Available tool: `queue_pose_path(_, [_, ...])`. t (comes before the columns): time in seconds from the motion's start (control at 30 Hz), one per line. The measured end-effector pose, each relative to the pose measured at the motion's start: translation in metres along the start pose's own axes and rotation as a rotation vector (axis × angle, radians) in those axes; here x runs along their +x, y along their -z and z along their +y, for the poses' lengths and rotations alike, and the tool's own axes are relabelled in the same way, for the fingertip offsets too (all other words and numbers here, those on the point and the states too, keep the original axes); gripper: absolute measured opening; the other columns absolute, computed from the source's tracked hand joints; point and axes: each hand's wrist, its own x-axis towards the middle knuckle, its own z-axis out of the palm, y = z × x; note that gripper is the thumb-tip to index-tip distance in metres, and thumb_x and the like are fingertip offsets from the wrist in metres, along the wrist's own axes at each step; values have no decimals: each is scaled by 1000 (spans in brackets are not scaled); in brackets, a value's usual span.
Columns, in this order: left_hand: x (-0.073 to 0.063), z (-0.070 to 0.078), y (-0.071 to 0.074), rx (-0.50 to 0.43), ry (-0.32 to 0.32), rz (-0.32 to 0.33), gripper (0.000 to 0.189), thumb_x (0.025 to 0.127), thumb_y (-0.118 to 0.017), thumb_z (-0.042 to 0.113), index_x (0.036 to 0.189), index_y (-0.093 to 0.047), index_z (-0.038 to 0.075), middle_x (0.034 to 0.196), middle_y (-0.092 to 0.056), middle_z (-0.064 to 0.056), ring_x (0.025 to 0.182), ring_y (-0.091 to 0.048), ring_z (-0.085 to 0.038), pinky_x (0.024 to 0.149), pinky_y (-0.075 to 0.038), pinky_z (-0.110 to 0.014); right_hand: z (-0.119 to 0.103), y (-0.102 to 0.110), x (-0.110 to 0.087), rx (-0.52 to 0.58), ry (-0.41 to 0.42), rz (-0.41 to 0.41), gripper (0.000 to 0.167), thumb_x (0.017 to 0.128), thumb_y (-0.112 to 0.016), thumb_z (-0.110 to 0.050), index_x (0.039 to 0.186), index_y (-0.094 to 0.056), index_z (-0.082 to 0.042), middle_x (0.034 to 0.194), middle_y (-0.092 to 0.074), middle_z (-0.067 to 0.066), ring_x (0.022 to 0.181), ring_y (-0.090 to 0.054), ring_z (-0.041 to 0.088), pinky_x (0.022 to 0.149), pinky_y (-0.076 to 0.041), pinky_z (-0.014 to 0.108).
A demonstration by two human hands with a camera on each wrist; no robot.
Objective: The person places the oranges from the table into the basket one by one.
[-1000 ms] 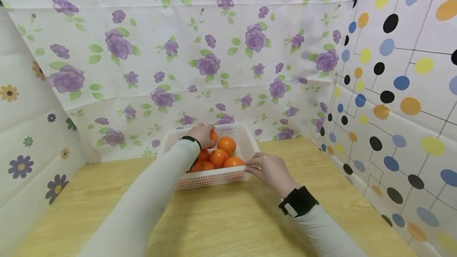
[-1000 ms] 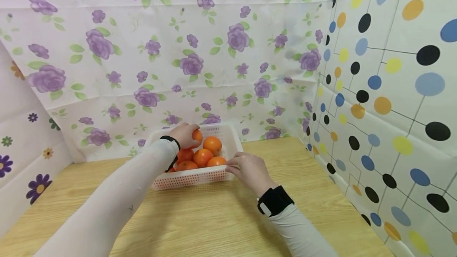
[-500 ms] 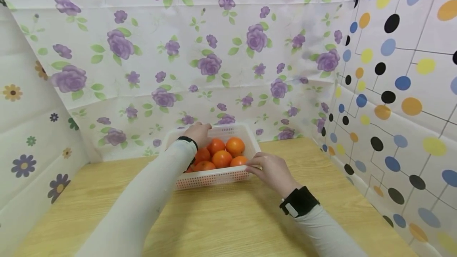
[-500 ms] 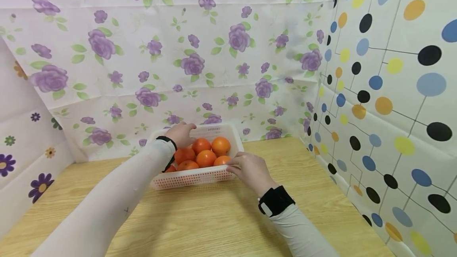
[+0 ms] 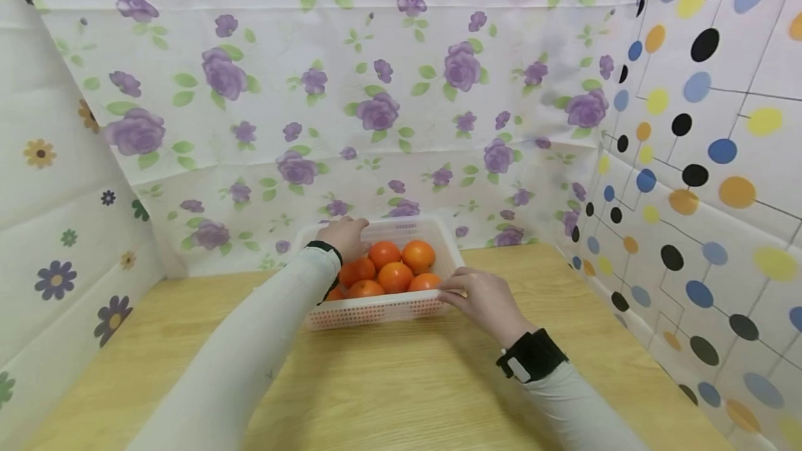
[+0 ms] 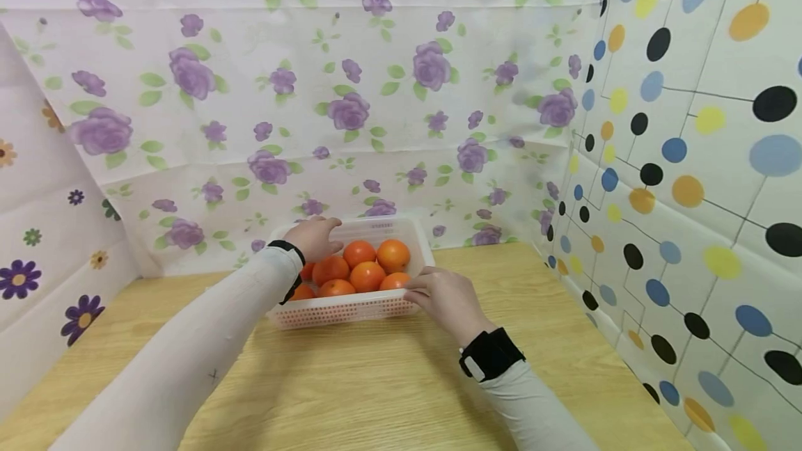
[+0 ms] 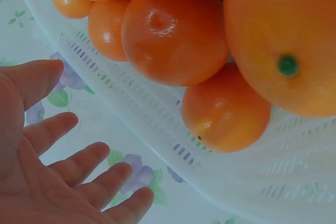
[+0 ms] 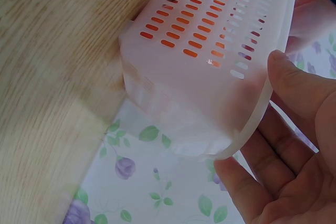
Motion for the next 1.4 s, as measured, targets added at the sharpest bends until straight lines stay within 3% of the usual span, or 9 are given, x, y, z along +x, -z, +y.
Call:
queue_pose_path(0.43, [-32, -29, 5, -33, -71, 65, 68, 112, -62, 44, 167, -45, 7, 173, -36, -26, 161, -32, -46, 128, -28, -67, 0, -1, 1, -3, 7, 5, 15, 95, -89, -26, 105, -89, -15, 99, -79, -4, 87, -74, 16, 79, -62, 40])
queue_pose_path(0.57, [-47, -42, 8, -67, -93, 105, 69, 112, -62, 42, 167, -45, 4, 173, -37, -28, 160, -34, -47, 128, -28, -66, 1, -2, 1, 7, 18, 7, 15, 95, -89, -25, 106, -89, -14, 99, -79, -4, 88, -74, 16, 80, -62, 40])
queue_pose_path(0.7, [-65, -54, 8, -85, -104, 129, 69, 114, -58, 44, 168, -43, 3, 173, -35, -28, 159, -33, -49, 126, -27, -73, 2, -2, -1, 6, 25, 4, 15, 95, -89, -25, 106, -89, -14, 99, -78, -4, 87, -74, 16, 79, -62, 40])
queue_pose_path(0.9, [-89, -68, 7, -64, -101, 169, 72, 116, -53, 47, 168, -40, 0, 173, -31, -32, 160, -30, -52, 128, -25, -70, 0, -2, 0, -2, 27, 2, 17, 95, -89, -26, 106, -89, -13, 100, -79, -2, 88, -76, 20, 80, -63, 43])
queue_pose_path(1.2, [-123, -82, -7, -165, -73, 314, 70, 116, -56, 43, 168, -39, 0, 175, -29, -31, 161, -26, -52, 126, -22, -75, -3, -6, -1, -5, 35, 39, 15, 95, -89, -24, 106, -88, -14, 101, -78, -3, 88, -74, 18, 79, -62, 43])
queue_pose_path(1.4, [-143, -87, -18, -187, -68, 382, 70, 115, -58, 43, 166, -41, -2, 174, -28, -32, 159, -25, -58, 125, -22, -77, -4, -10, -4, -14, 28, 71, 26, 94, -90, -24, 116, -86, -10, 114, -79, 6, 103, -77, 29, 90, -64, 52])
